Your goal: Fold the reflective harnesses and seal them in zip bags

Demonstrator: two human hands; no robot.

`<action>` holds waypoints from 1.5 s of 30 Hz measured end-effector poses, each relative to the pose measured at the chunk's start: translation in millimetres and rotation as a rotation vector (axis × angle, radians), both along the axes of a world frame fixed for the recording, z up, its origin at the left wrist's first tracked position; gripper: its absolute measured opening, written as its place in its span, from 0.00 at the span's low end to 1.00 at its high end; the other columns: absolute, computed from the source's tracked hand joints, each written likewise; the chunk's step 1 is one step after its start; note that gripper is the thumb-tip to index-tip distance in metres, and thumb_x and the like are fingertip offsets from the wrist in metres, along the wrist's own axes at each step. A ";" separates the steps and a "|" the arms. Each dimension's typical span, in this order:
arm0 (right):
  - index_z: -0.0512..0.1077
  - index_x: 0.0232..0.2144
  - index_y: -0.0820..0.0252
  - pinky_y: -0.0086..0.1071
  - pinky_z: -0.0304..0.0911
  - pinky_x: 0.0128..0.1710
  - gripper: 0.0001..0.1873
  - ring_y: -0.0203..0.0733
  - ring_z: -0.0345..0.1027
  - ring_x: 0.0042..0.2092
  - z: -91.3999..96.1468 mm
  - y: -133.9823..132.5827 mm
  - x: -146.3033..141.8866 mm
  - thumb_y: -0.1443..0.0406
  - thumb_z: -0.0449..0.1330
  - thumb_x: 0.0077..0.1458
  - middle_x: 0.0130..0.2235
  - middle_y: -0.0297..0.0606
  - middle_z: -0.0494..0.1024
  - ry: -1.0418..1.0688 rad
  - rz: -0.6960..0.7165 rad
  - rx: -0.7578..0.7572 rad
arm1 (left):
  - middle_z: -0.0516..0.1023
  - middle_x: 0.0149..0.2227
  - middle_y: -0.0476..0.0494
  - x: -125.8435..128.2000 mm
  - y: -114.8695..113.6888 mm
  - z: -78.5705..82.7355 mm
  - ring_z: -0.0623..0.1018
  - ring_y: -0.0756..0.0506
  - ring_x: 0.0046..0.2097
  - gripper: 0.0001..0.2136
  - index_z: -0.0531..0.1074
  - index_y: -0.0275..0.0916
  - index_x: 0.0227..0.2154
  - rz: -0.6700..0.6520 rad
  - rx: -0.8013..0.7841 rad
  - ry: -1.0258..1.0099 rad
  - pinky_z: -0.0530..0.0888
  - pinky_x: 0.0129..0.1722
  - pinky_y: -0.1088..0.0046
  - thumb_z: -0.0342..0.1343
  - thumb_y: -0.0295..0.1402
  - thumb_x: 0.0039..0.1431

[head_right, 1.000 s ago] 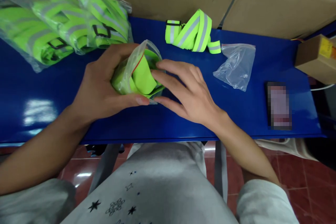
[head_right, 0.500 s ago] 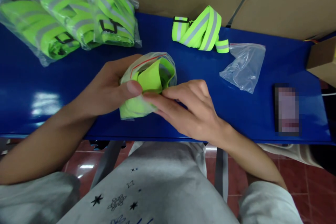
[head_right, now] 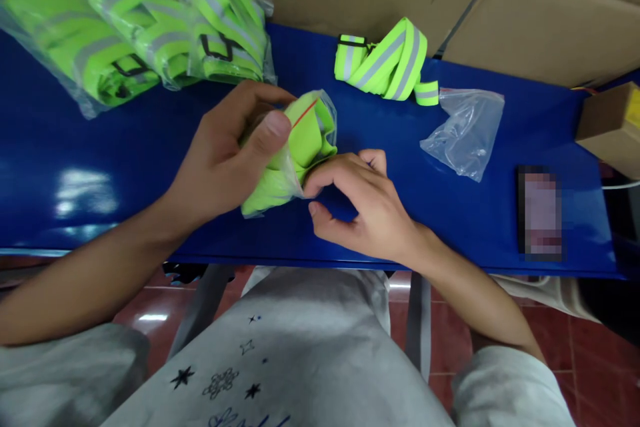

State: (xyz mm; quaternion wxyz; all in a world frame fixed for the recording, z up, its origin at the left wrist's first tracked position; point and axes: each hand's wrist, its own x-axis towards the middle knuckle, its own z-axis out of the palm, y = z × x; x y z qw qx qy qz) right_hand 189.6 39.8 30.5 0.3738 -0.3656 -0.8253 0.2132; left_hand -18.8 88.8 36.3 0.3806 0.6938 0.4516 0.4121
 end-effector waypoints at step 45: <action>0.81 0.40 0.55 0.27 0.63 0.30 0.09 0.32 0.66 0.30 39.4 16.3 48.4 0.65 0.72 0.55 0.29 0.31 0.75 0.198 -0.178 -0.449 | 0.85 0.43 0.45 -12.6 14.6 1.1 0.84 0.44 0.45 0.09 0.82 0.41 0.45 -0.404 -0.385 -0.361 0.81 0.47 0.67 0.65 0.34 0.62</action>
